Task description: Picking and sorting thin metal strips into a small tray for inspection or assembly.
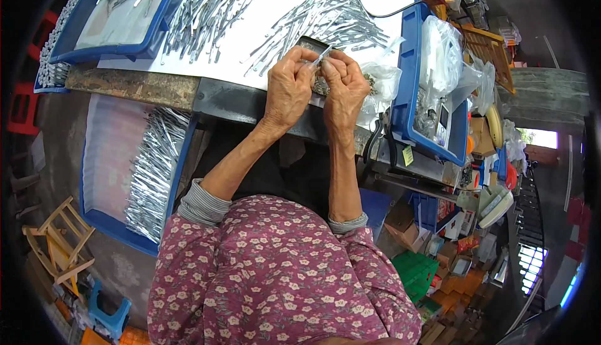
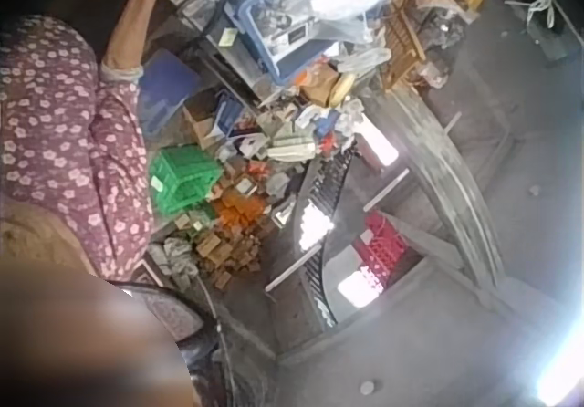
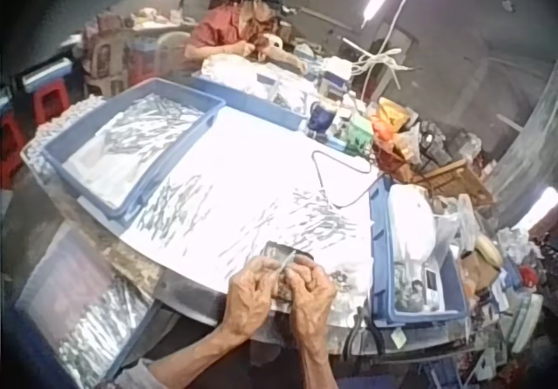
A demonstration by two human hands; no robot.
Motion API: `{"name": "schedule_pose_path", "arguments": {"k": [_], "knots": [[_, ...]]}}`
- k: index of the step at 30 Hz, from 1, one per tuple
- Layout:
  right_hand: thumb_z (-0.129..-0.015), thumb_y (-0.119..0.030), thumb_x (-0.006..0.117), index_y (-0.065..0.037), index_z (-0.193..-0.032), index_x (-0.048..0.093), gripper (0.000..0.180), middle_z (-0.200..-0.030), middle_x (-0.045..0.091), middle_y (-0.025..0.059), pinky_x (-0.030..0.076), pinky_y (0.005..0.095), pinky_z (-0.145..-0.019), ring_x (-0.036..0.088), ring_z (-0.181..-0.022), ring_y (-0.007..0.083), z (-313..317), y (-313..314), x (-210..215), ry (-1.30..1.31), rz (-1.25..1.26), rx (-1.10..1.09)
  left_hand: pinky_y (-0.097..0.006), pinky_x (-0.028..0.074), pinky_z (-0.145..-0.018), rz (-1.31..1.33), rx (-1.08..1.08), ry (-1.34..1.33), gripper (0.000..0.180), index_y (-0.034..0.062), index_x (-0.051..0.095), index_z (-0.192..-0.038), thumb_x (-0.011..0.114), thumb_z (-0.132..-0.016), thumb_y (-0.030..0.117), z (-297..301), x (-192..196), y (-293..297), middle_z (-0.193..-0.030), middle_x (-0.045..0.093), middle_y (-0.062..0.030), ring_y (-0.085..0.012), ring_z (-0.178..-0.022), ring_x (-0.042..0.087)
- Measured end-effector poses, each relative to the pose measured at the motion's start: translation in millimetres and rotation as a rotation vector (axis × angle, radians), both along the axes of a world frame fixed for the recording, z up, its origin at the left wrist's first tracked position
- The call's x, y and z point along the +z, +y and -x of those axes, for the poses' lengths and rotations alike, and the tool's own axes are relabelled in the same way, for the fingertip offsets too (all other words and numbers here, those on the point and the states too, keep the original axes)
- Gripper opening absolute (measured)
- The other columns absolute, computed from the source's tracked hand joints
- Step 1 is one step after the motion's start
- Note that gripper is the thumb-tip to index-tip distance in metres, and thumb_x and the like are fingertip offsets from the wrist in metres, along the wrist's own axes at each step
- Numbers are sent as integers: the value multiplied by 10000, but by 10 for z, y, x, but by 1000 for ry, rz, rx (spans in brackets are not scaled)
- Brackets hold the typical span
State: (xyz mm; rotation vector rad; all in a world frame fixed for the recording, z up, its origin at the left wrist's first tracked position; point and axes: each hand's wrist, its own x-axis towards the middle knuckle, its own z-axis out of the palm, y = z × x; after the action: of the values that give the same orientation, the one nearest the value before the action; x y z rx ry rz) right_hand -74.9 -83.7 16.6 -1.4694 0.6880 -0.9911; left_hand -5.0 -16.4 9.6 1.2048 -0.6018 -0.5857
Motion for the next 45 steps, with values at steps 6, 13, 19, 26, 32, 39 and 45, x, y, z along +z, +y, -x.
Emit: {"name": "schedule_pose_path", "arguments": {"k": [6, 13, 19, 26, 32, 39, 45], "knots": [[-790, -21, 588, 93, -992, 513, 244, -813, 634, 68, 438, 179, -634, 547, -703, 58, -1, -24, -47, -13, -22, 1, -160, 289, -436, 13, -16, 30, 117, -19, 537, -923, 487, -823, 12, -6, -23, -9, -570, 485, 28, -5, -499, 376], [-828, -60, 547, 78, -980, 520, 207, -780, 620, 56, 436, 194, -623, 533, -676, 64, -13, -19, -72, 61, 142, -43, -159, 303, -444, 33, -4, 21, 117, -22, 542, -919, 496, -815, 6, 3, -49, -62, -570, 497, 25, -9, -498, 392], [-846, -81, 535, 71, -976, 522, 201, -745, 604, 39, 423, 194, -600, 518, -649, 63, -14, 12, -81, 54, 153, -62, -172, 342, -455, 39, -10, 67, 85, -20, 534, -879, 484, -814, 2, 0, -32, -58, -540, 475, 26, -16, -492, 398], [-849, -81, 525, 74, -963, 523, 192, -694, 580, 24, 406, 190, -542, 495, -598, 54, -44, 52, -57, 71, 162, -106, -157, 330, -457, -13, -5, 41, 111, -31, 542, -911, 498, -814, 0, 13, -7, -41, -555, 502, 20, -13, -510, 422], [-839, -80, 538, 77, -953, 523, 195, -671, 574, 32, 398, 190, -524, 494, -592, 57, -49, 64, -102, 118, 196, -144, -157, 334, -458, 38, -9, 68, 101, -35, 536, -904, 499, -815, -5, 18, -90, -61, -560, 501, 21, -13, -508, 423], [-845, -106, 560, 73, -904, 543, 189, -632, 513, -6, 357, 173, -480, 434, -557, 31, -117, 92, -109, 5, 194, -198, -146, 290, -407, 103, -83, 209, 121, -44, 515, -929, 496, -813, -14, 15, -113, -74, -569, 496, 18, 2, -477, 387], [-892, -153, 489, 49, -906, 550, 212, -625, 489, -7, 348, 177, -482, 425, -544, 47, -105, 44, -58, 59, 137, -255, -138, 210, -356, 137, -187, 334, 152, -52, 495, -955, 496, -822, 22, 46, -30, -50, -592, 513, -6, 6, -424, 334]]}}
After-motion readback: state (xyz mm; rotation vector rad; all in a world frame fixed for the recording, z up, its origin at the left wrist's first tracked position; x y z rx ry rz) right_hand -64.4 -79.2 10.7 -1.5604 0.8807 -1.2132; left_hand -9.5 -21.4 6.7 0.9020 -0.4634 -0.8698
